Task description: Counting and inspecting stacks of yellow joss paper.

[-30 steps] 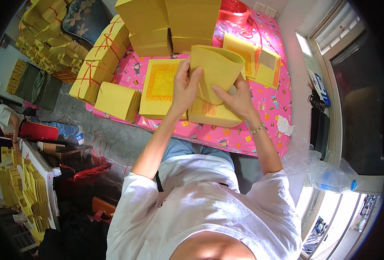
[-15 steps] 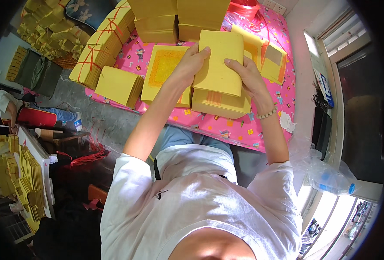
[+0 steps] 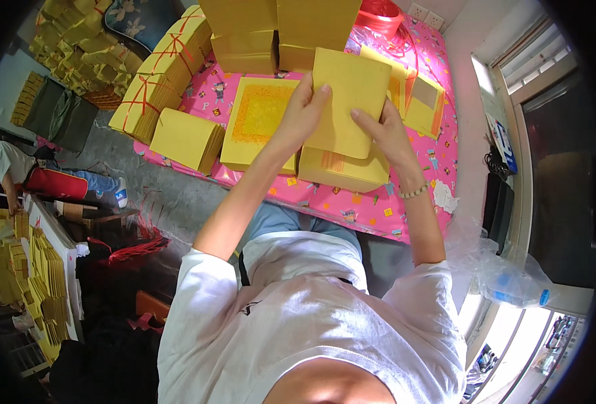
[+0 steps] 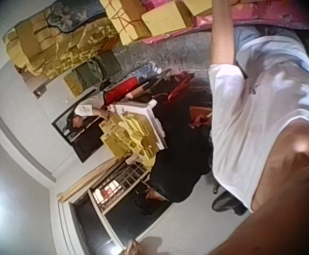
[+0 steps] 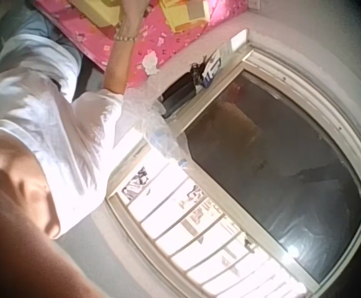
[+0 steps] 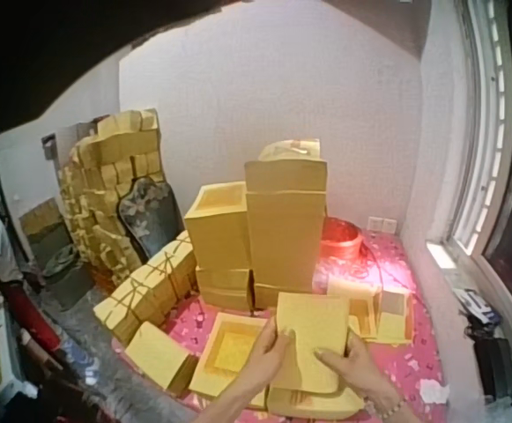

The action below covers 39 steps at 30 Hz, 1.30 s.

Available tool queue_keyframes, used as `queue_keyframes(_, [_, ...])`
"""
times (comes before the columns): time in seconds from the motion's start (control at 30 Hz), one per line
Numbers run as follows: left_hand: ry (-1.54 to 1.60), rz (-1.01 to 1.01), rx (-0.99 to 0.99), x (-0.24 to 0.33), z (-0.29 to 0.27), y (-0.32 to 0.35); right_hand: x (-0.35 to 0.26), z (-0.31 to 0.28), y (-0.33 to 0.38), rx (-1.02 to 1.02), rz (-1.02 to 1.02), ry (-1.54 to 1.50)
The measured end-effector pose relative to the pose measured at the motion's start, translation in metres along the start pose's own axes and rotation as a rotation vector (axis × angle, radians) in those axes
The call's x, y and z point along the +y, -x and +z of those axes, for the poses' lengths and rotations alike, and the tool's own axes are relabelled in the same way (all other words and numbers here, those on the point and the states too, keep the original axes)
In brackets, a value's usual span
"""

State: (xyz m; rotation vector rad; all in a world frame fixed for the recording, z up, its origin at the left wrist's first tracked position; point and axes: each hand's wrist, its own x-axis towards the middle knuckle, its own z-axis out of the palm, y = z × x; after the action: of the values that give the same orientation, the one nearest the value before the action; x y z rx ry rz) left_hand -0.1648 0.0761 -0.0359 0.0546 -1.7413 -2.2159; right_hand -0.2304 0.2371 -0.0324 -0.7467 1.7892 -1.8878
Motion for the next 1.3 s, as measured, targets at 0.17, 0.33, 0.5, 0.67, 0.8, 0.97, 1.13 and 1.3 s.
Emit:
queue_keyframes(0.17, [-0.082, 0.285, 0.031, -0.015, 0.006, 0.011, 0.003, 0.000, 0.007, -0.037, -0.091, 0.068])
queue_keyframes(0.33, [-0.122, 0.388, 0.093, -0.021, 0.007, 0.015, -0.001, 0.004, 0.012, -0.027, -0.109, 0.065])
queue_keyframes(0.5, [-0.217, 0.399, 0.133, -0.024, 0.005, 0.017, -0.003, 0.004, 0.015, -0.052, -0.120, 0.068])
queue_keyframes(0.67, [-0.248, 0.370, 0.157, -0.021, 0.004, 0.022, -0.011, 0.013, 0.017, 0.007, -0.104, -0.009])
queue_keyframes(0.8, [-0.249, 0.382, 0.196, -0.016, 0.005, 0.026, -0.013, 0.014, 0.017, -0.013, -0.072, 0.004])
queue_keyframes(0.97, [-0.078, 0.345, 0.158, -0.005, 0.004, 0.030, -0.015, 0.019, 0.016, 0.027, -0.161, -0.002])
queue_keyframes(1.13, [-0.028, 0.282, 0.177, -0.007, -0.001, 0.037, -0.014, 0.021, 0.010, 0.078, -0.111, 0.055])
queue_keyframes(1.3, [0.023, 0.250, 0.187, -0.007, -0.009, 0.045, -0.014, 0.029, -0.001, 0.149, -0.225, -0.065])
